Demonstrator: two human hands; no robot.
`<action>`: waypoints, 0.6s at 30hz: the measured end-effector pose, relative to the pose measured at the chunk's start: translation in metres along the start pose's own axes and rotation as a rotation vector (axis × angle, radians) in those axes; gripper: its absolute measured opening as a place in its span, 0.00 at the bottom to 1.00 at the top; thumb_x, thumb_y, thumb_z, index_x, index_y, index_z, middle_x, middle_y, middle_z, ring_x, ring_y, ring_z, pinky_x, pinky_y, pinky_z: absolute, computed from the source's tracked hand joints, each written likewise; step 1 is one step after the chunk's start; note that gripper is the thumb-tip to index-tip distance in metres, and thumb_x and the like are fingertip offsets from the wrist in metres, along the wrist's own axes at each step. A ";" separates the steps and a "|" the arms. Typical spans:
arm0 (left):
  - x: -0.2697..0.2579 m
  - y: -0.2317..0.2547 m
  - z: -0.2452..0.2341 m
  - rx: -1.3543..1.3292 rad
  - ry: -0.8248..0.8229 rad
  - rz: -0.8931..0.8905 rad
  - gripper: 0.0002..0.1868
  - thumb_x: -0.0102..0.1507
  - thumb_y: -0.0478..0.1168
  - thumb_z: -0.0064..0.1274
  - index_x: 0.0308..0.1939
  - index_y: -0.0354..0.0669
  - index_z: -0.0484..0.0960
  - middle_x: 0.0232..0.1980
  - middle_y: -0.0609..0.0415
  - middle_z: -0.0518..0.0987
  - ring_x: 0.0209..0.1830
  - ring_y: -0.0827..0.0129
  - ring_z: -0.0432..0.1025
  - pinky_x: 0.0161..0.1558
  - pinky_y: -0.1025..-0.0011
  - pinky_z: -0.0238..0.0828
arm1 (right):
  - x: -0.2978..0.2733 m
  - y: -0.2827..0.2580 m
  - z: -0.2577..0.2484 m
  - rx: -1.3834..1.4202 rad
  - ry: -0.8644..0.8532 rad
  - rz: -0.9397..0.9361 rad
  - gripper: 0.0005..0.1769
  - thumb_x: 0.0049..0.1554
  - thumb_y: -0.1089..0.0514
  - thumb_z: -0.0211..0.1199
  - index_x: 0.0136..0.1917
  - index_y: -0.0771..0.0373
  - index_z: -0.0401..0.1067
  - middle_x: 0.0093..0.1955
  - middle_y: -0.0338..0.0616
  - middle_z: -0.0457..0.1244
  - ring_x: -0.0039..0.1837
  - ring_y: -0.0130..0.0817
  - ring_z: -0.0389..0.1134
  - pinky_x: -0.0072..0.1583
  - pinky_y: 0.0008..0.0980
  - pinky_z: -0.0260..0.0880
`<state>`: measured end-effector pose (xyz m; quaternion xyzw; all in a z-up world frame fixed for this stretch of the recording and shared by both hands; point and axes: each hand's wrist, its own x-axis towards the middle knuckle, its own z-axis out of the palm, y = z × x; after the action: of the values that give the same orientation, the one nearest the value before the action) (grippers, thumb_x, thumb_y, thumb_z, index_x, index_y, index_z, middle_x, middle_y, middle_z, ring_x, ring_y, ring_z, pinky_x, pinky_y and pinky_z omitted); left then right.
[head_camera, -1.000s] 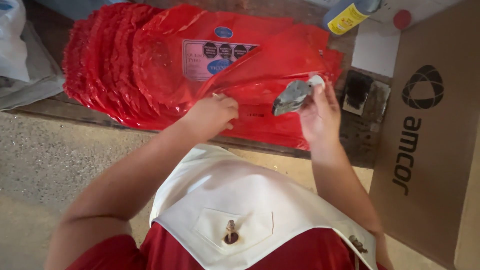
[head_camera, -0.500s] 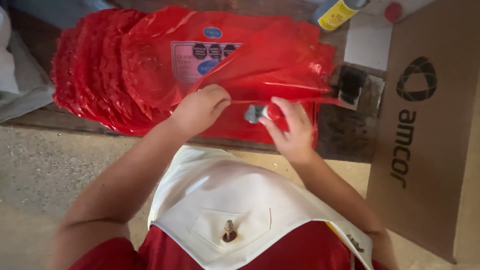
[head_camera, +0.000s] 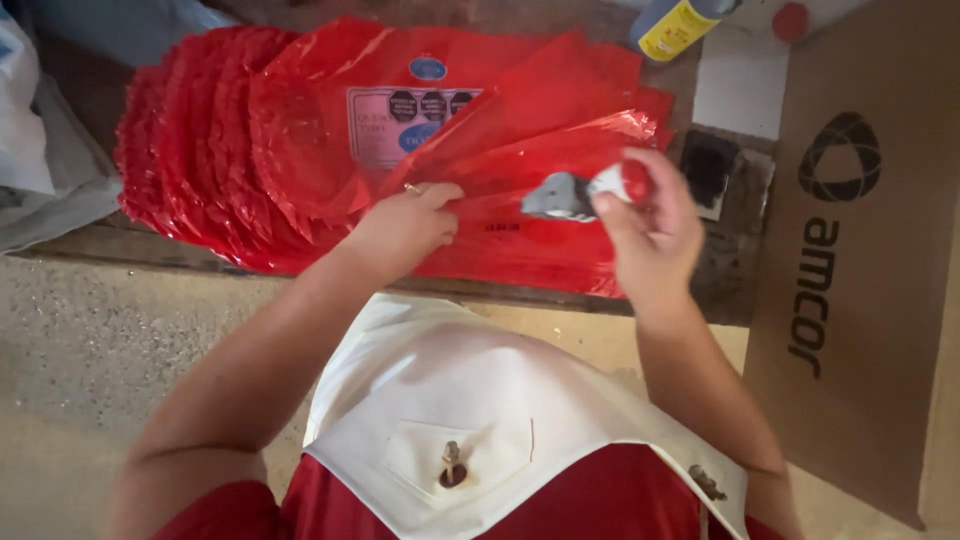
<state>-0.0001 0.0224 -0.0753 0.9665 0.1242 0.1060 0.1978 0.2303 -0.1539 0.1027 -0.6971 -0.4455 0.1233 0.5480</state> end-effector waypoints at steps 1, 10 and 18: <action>0.000 0.000 -0.002 0.000 0.000 0.003 0.07 0.62 0.49 0.59 0.39 0.54 0.84 0.64 0.60 0.73 0.55 0.50 0.75 0.43 0.58 0.80 | -0.003 0.000 -0.006 -0.001 0.003 0.000 0.25 0.58 0.63 0.73 0.67 0.62 0.71 0.59 0.55 0.65 0.57 0.40 0.71 0.57 0.37 0.76; 0.008 0.007 -0.033 -0.196 0.046 -0.209 0.07 0.66 0.50 0.57 0.42 0.55 0.80 0.65 0.63 0.73 0.44 0.43 0.80 0.43 0.54 0.81 | -0.035 0.035 0.024 -0.251 -0.126 -0.279 0.28 0.53 0.55 0.78 0.65 0.63 0.75 0.55 0.51 0.68 0.55 0.48 0.73 0.55 0.41 0.75; 0.000 0.020 -0.059 -0.072 -0.030 -0.014 0.17 0.55 0.49 0.67 0.48 0.61 0.83 0.69 0.62 0.67 0.67 0.44 0.68 0.58 0.55 0.77 | -0.021 0.039 0.068 -0.252 -0.133 -0.350 0.27 0.56 0.58 0.76 0.66 0.64 0.73 0.49 0.58 0.67 0.52 0.57 0.72 0.54 0.50 0.74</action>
<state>-0.0109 0.0260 -0.0145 0.9593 0.1242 0.0947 0.2352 0.1924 -0.1254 0.0369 -0.6627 -0.6066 0.0155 0.4389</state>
